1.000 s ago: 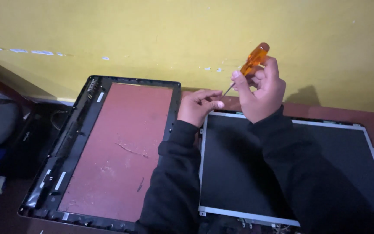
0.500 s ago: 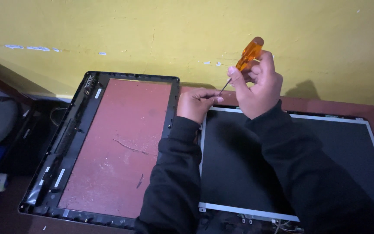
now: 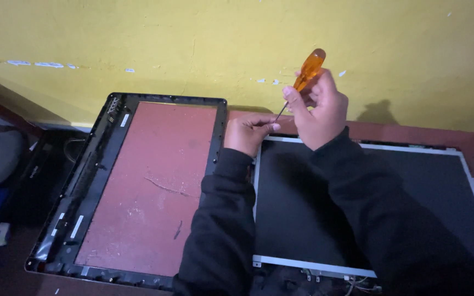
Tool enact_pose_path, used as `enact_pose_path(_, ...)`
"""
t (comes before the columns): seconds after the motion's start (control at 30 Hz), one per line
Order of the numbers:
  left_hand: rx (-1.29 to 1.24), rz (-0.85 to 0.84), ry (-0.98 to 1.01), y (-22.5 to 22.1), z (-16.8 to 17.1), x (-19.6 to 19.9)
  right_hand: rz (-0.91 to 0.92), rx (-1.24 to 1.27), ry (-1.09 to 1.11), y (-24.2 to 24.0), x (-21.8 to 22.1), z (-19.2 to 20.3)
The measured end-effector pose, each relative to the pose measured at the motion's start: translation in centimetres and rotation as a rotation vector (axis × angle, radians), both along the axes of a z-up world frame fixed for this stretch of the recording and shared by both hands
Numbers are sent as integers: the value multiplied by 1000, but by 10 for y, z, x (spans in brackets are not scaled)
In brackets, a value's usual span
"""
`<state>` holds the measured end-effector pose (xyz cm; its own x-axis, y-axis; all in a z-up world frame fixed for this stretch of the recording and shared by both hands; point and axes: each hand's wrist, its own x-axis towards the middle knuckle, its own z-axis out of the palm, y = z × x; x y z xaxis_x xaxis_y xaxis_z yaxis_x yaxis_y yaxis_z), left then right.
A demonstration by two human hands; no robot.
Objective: A person connects a cable to an LCD panel, fits the panel into a frame, and uses a screwdriver to scrape the metal edges of the frame.
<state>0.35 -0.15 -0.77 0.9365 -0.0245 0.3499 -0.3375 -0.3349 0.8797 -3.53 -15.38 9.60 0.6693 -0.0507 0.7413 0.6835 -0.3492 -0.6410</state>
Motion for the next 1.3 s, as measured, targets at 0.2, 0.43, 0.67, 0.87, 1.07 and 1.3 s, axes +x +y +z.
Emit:
enact_pose_path(0.2, 78, 17, 12, 2, 4, -1, -72, -140, 188, -2, 22, -5)
enact_pose_path(0.43, 32, 40, -27, 2, 1, 1, 124, -136, 402, 10, 9, 1)
enact_pose_path(0.67, 89, -1, -176, -1, -11, 6, -1, -80, 448, 9, 19, -11)
enact_pose_path(0.87, 168, 25, -258, 0, -6, 4, 2, -86, 419, 8, 29, -21)
enact_pose_path(1.07, 182, 25, -326, -7, -14, 6, -29, -128, 433, 9, 23, -17)
enact_pose_path(1.3, 268, 35, -388, -2, -11, 8, 58, -53, 457, 22, 13, -7)
